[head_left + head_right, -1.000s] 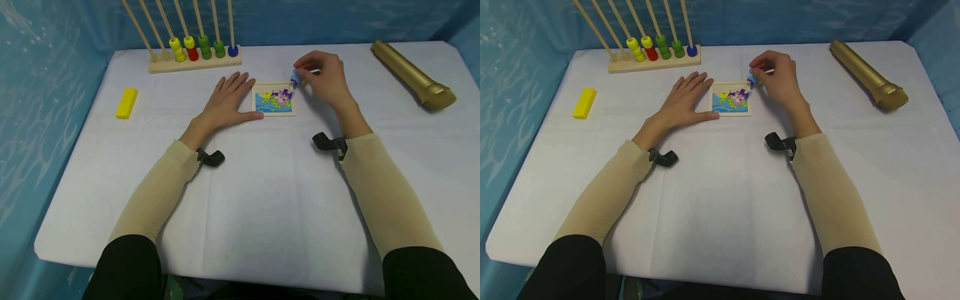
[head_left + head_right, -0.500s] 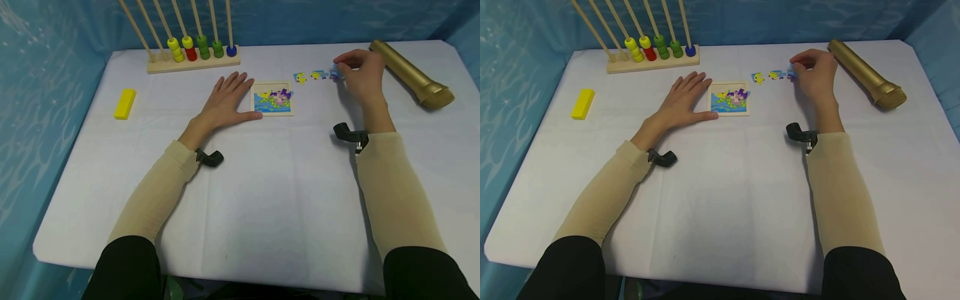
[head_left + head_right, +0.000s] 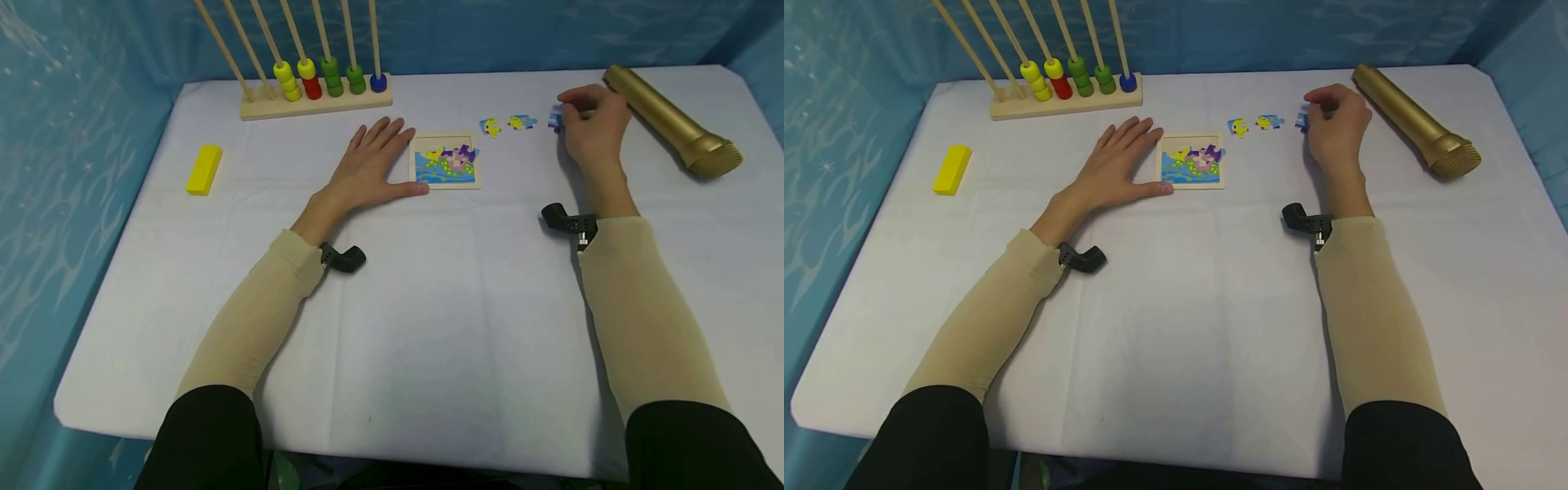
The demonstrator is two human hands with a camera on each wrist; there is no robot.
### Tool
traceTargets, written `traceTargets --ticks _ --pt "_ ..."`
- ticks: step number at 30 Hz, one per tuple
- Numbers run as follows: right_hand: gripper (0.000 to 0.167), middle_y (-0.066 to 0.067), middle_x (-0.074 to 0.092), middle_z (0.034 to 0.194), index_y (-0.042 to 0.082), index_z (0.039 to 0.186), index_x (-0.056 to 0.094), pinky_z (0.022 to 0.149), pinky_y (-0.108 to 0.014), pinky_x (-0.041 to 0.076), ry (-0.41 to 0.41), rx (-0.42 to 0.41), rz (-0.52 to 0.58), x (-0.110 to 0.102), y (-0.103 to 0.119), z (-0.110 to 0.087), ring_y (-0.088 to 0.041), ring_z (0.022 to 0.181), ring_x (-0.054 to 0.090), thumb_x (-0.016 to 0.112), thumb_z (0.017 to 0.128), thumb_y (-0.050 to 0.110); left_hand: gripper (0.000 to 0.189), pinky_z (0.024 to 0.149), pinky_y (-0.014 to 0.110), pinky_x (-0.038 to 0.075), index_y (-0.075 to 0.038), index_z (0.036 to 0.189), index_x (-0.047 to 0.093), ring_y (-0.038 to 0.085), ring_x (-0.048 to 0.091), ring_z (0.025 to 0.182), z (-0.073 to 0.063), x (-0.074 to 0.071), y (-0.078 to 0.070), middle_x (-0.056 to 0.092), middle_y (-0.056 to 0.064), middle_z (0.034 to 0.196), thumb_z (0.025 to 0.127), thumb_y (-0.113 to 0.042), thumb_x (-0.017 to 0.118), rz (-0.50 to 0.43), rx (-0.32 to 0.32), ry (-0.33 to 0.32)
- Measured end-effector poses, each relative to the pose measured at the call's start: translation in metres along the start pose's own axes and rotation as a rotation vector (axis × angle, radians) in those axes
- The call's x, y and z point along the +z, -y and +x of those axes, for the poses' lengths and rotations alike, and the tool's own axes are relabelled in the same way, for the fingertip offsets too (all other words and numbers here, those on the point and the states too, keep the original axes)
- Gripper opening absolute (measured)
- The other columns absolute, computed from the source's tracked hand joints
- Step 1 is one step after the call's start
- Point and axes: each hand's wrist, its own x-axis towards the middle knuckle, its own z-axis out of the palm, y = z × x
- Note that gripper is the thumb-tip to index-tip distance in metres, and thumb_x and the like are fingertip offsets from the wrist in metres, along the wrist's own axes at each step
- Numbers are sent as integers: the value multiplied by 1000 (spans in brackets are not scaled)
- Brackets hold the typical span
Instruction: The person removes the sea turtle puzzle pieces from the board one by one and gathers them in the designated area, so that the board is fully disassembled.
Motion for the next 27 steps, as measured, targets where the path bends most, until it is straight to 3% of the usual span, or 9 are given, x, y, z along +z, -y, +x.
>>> traceTargets --ticks 5,9,12,16,19,27 --pt "26 28 49 89 14 121 77 92 -16 36 -142 -55 59 12 -1 -8 11 84 44 58 105 22 107 133 47 -7 -27 171 18 18 -2 166 -1 1 2 9 -2 179 88 -85 54 4 -1 1" --pt "28 27 48 86 8 120 76 87 -16 35 -165 -129 81 23 5 -27 10 82 43 59 106 25 107 133 47 -6 -27 171 18 19 -2 166 -1 4 2 9 -2 179 88 -85 54 -4 -1 1" --pt "30 15 59 89 6 120 76 83 -16 36 -116 -206 95 30 11 -46 6 84 46 61 106 27 107 133 46 -7 -27 171 18 19 -2 166 -1 5 2 8 -2 179 88 -84 54 -10 0 4" --pt "32 -6 69 101 2 121 75 79 -16 38 7 -301 99 37 18 -73 -1 87 50 62 106 27 107 133 46 -7 -27 171 18 19 -2 166 0 6 2 8 -2 179 88 -84 55 -10 1 6" --pt "32 -12 69 103 1 121 74 77 -15 39 79 -337 97 41 20 -87 -7 86 52 67 105 28 107 133 46 -7 -27 171 19 19 -2 166 2 7 2 9 -2 179 88 -83 56 -15 7 7" --pt "45 -21 62 115 -1 128 68 83 -28 40 160 -440 45 49 18 -93 -24 92 58 82 93 24 107 133 47 -7 -27 171 19 19 -2 166 6 12 1 9 -1 179 88 -83 56 -19 16 12"
